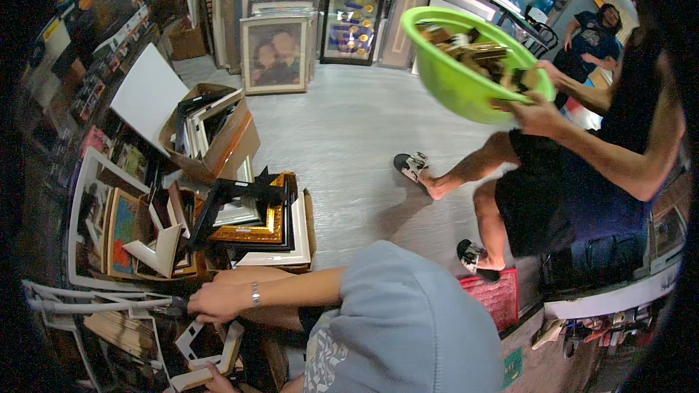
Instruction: The person measures a green canvas painting with a tape measure and compares it to various picture frame pieces. They sort through a pile of frames on the floor, select a matching frame, and assemble it around the canvas. The person uses a tape measure to verify dimensions and a smartphone to check a reference image.
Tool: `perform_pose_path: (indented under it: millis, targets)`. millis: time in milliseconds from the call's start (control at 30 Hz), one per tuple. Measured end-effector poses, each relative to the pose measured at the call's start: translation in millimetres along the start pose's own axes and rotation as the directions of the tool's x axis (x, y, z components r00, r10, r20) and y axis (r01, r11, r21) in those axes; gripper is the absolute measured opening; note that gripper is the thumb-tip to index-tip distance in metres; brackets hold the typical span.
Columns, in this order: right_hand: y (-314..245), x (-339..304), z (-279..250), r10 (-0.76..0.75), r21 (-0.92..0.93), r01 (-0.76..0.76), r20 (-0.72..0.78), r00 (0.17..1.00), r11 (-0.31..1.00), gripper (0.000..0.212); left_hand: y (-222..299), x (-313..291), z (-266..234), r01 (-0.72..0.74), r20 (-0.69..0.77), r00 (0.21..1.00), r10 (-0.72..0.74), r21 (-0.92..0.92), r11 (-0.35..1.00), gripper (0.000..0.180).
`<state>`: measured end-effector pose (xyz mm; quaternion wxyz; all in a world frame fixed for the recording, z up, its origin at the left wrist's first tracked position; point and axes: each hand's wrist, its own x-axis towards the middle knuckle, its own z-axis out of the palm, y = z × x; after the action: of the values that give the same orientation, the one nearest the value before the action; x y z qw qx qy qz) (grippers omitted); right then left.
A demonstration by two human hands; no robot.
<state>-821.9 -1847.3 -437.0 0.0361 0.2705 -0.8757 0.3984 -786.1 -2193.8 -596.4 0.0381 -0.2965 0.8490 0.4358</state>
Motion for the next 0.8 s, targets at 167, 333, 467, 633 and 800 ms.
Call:
perform_pose_path:
  millis: [167, 333, 467, 633, 800]
  targets:
    - [-9.8, -57.6, -57.3, 0.020, -0.015, -0.023, -0.194, 0.981, 1.000, 0.022, 2.5, -11.9, 0.3, -0.102, -0.028, 0.994, 0.109, 0.174, 0.979, 0.068]
    - [45.0, -101.4, -104.0, 0.055, -0.185, -0.206, -0.601, 0.797, 0.961, 0.028, 23.0, -36.1, 2.1, -0.199, -0.069, 0.978, 0.198, -0.016, 0.980, 0.071]
    - [116.7, -137.7, -156.7, 0.113, -0.262, -0.553, -0.826, 0.552, 0.791, 0.018, 37.2, -49.4, -1.9, -0.161, -0.051, 0.986, 0.161, 0.009, 0.987, 0.072]
    - [236.4, -210.3, -161.8, 0.495, -0.057, -0.883, -0.810, 0.313, 0.465, 0.027, 17.1, -34.7, -14.4, -0.114, 0.044, 0.993, 0.112, 0.051, 0.992, 0.070]
    - [298.7, -253.1, -119.5, 0.815, -0.151, -0.963, -0.513, 0.269, 0.223, 0.029, 50.3, -54.1, -2.7, -0.110, 0.037, 0.993, 0.111, -0.036, 0.993, 0.066]
